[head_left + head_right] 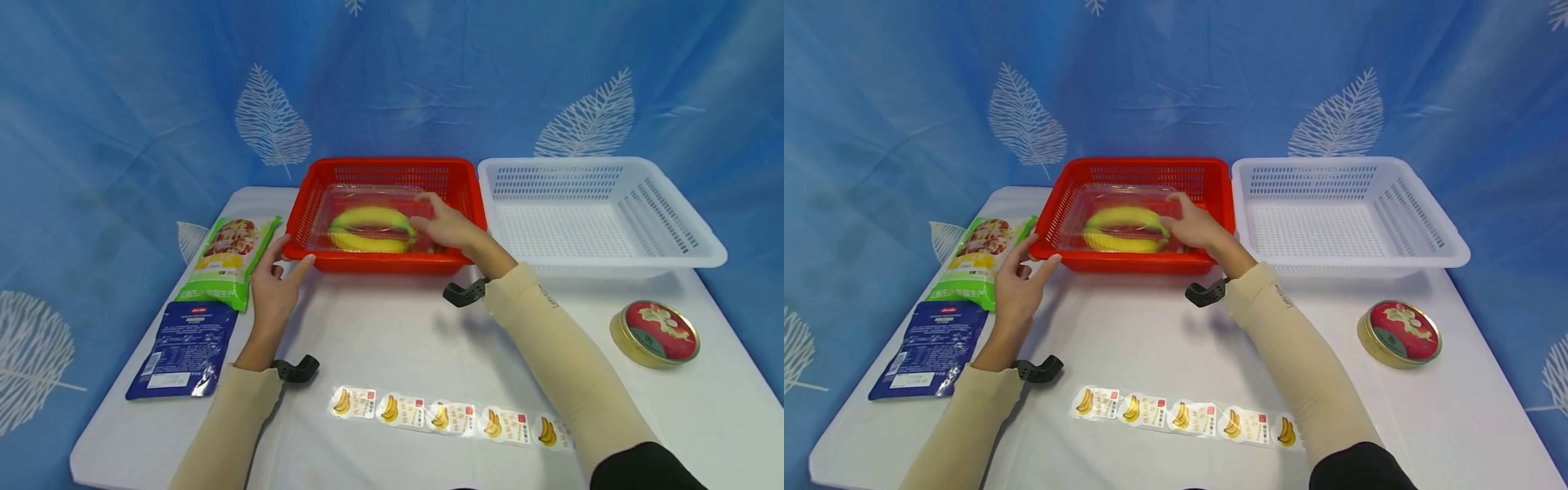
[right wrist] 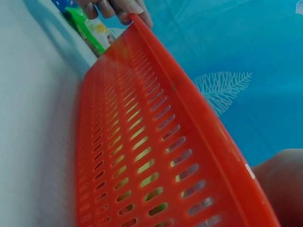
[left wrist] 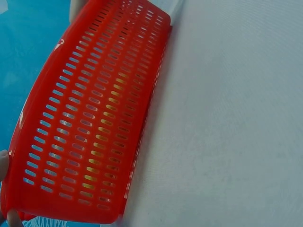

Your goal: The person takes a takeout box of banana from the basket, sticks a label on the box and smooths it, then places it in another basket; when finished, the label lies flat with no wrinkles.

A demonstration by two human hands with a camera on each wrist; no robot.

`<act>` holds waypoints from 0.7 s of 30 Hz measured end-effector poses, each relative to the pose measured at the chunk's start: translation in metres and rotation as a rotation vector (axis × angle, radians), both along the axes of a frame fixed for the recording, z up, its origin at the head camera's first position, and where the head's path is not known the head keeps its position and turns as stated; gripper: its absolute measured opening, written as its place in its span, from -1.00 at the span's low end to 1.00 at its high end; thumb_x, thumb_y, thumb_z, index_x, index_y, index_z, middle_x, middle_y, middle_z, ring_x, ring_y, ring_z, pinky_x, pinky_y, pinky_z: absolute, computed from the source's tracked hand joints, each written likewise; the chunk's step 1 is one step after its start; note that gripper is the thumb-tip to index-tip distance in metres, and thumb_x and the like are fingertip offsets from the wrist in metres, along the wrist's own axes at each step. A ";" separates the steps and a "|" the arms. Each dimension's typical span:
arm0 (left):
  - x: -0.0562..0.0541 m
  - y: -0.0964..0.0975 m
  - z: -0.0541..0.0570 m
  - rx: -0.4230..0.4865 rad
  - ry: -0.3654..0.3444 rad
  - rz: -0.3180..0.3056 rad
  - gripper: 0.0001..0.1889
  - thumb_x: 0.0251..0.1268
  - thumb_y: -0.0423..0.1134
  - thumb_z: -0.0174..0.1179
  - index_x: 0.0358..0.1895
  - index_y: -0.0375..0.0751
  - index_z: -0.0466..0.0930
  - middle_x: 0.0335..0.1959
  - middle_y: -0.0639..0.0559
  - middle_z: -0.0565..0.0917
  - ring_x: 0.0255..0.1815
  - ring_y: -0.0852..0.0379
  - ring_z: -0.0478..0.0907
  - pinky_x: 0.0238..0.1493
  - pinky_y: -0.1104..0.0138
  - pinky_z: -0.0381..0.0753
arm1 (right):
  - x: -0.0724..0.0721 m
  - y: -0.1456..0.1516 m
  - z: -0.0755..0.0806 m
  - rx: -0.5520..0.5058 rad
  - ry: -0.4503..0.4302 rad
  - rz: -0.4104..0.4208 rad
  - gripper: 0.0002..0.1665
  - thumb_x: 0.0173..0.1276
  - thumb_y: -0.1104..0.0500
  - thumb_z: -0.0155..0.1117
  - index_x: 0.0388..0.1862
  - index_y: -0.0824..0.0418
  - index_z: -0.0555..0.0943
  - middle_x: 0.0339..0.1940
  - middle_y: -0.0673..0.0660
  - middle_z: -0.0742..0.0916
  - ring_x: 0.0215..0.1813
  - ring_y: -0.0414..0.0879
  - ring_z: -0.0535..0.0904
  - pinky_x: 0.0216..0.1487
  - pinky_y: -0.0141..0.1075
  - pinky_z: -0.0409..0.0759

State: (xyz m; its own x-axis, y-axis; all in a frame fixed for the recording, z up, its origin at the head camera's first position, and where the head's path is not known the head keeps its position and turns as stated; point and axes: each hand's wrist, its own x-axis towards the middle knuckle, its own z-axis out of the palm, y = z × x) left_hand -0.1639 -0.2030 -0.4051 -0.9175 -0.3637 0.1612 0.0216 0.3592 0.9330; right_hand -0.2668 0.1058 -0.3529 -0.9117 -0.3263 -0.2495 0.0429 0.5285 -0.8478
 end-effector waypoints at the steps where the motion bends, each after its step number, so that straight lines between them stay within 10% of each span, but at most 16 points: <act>1: 0.000 -0.001 0.000 0.002 0.006 -0.003 -0.34 0.35 -0.03 0.38 0.49 0.05 0.43 0.19 -0.04 0.50 0.12 -0.06 0.32 0.03 0.35 0.40 | 0.000 0.000 0.000 -0.006 0.008 -0.006 -0.29 0.57 -0.07 0.16 0.57 -0.10 0.13 -0.32 0.25 0.59 -0.55 0.01 0.55 -0.41 -0.24 0.60; 21: 0.001 -0.001 0.001 0.035 0.015 -0.021 -0.32 0.34 -0.04 0.39 0.50 0.03 0.42 0.38 0.00 0.48 0.19 -0.11 0.30 0.33 0.05 0.39 | 0.029 0.009 0.023 -0.247 0.355 -0.252 -0.44 0.47 -0.11 0.27 0.43 -0.30 0.47 -0.25 0.20 0.58 -0.62 0.10 0.54 -0.55 -0.18 0.63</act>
